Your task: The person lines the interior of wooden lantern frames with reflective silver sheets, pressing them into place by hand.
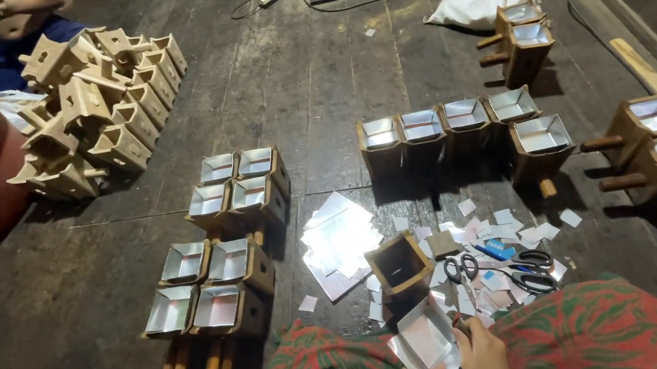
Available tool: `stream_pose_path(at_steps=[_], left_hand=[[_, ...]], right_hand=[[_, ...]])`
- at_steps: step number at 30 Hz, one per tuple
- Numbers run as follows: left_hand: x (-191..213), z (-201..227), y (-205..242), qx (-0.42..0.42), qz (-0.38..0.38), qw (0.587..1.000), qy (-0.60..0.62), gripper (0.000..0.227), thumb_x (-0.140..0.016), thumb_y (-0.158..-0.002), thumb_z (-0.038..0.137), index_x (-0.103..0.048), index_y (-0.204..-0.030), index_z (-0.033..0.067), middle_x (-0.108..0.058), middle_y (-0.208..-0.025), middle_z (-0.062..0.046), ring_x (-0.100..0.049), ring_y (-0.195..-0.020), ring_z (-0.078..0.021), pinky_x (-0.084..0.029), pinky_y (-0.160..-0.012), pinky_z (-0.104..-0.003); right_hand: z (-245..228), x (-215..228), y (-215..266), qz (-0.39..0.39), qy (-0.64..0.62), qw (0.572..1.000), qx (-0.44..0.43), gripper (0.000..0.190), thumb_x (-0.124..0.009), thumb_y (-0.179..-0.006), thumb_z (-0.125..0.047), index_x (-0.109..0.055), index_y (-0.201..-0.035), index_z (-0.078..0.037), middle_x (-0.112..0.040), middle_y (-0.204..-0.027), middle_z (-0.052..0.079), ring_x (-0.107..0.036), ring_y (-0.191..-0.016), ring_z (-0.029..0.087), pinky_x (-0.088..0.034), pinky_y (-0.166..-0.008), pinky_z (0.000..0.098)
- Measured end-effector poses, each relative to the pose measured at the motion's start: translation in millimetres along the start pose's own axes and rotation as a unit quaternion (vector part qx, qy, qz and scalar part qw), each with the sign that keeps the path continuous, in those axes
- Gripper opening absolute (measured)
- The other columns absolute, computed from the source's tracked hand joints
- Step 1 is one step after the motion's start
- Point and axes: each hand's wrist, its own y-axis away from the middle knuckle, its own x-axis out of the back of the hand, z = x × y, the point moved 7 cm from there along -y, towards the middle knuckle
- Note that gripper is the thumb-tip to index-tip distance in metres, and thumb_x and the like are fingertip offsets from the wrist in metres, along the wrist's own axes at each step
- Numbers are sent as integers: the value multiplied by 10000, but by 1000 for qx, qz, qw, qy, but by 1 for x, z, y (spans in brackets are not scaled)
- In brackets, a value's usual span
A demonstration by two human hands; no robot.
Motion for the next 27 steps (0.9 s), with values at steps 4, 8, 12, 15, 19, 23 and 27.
stream_pose_path(at_steps=[4, 8, 12, 15, 19, 23, 27], left_hand=[[37, 11, -4, -65, 132, 950, -277, 611, -957, -623, 243, -798, -1178, 44, -861, -1055, -80, -748, -977, -127, -594, -894, -279], [78, 16, -11, -23, 217, 921, -322, 711, -965, -562, 272, -704, -1184, 44, -822, -1088, -106, -781, -1023, -211, -574, -921, -319], [61, 25, -6, 45, 161, 982, -85, 372, -848, -656, -172, -741, -1012, -169, -757, -891, -267, -737, -794, -384, -607, -731, -477], [88, 16, -28, 26, 152, 969, -194, 507, -943, -558, -55, -788, -1036, -122, -783, -897, -189, -748, -800, -291, -596, -672, -387], [63, 21, -10, 46, 131, 971, -196, 446, -889, -610, -51, -785, -1043, -82, -774, -853, -163, -726, -717, -264, -556, -603, -338], [56, 13, -14, -49, 152, 969, -190, 492, -937, -582, -14, -826, -1059, -60, -842, -934, -158, -771, -836, -244, -615, -786, -360], [17, 52, 17, -181, 208, 931, -241, 413, -998, -555, 83, -864, -935, -8, -892, -895, -145, -834, -817, -207, -671, -809, -338]], right_hand=[[-7, -8, 9, -27, 13, 999, -27, 225, -612, -943, -336, -527, -976, -131, -688, -950, 211, -624, -964, 489, -447, -784, 574], [-22, -1, 11, -9, -21, 999, 30, 164, -642, -915, -305, -565, -907, -161, -668, -754, 149, -667, -747, 391, -481, -700, 457], [-46, 14, 13, -44, -108, 993, -3, 154, -702, -892, -331, -745, -841, -193, -589, -581, -16, -499, -575, 86, -445, -603, 253], [-43, 11, 15, -73, -86, 993, -35, 218, -656, -925, -378, -698, -825, -189, -510, -592, 25, -465, -592, 118, -444, -619, 261], [-27, 5, 14, -84, -140, 982, -97, 301, -631, -948, -391, -686, -791, -140, -544, -619, 27, -501, -662, 104, -446, -659, 261], [15, -25, 7, -78, -304, 942, -118, 159, -672, -953, -275, -637, -914, -125, -582, -627, 20, -491, -577, 126, -379, -573, 279], [42, -41, 3, -62, -407, 906, -95, 221, -671, -974, -241, -496, -952, -108, -544, -874, 62, -520, -650, 154, -426, -600, 290]])
